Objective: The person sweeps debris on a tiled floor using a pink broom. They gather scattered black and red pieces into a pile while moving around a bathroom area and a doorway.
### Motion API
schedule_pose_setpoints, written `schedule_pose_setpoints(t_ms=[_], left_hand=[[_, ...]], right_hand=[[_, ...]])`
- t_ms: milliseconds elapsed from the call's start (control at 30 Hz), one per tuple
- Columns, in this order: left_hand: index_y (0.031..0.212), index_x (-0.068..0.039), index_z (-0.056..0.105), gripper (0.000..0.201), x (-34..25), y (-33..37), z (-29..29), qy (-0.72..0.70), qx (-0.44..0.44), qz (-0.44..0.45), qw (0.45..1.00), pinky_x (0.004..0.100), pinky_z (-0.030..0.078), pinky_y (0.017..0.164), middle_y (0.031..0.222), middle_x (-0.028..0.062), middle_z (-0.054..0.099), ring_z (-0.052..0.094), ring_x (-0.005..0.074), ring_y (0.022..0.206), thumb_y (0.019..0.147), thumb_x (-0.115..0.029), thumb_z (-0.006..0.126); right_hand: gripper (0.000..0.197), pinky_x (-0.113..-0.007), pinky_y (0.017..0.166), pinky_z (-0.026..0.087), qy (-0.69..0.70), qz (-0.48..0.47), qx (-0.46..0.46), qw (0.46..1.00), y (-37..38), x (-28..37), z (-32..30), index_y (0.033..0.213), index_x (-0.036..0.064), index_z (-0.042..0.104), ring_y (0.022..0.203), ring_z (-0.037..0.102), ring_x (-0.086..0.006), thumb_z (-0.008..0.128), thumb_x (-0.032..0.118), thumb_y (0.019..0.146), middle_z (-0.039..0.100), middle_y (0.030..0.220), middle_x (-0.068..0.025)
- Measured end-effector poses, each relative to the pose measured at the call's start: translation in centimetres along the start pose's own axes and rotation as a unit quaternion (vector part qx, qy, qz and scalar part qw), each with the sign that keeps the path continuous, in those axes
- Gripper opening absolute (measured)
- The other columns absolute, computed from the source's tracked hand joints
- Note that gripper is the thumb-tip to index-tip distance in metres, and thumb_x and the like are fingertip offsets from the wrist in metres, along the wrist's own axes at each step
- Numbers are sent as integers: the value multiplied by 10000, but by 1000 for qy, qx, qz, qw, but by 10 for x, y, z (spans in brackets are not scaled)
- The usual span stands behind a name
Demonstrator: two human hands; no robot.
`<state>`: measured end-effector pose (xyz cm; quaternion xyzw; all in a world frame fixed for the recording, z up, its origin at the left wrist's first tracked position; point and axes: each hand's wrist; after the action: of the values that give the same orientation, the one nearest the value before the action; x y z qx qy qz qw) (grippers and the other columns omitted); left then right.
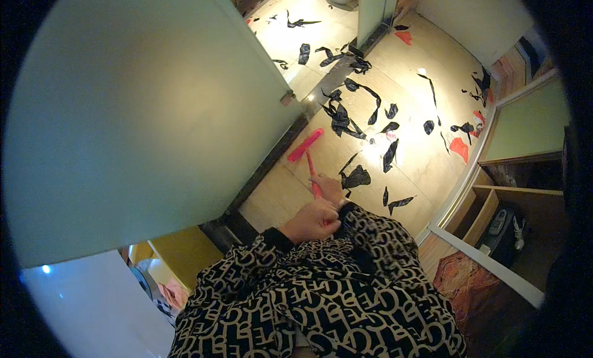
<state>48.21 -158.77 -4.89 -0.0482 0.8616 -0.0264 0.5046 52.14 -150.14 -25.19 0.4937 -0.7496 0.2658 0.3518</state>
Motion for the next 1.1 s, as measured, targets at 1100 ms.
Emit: schedule_pose_setpoints(t_ms=[1100], left_hand=[[550, -28, 387, 321, 13, 178, -245, -78, 73, 135, 985, 394, 337, 571, 572, 94, 395, 436, 279, 590, 799, -34, 590]], right_hand=[[184, -444, 597, 492, -81, 82, -108, 988, 207, 23, -159, 890, 82, 610, 672, 627, -345, 665, 202, 762, 612, 733, -152]])
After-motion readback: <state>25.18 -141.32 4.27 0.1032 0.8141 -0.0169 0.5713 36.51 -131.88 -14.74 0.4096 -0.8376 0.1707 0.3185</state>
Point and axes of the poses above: each hand's wrist, its own y-axis towards the middle knuckle, its own z-axis out of the palm, x = y × z
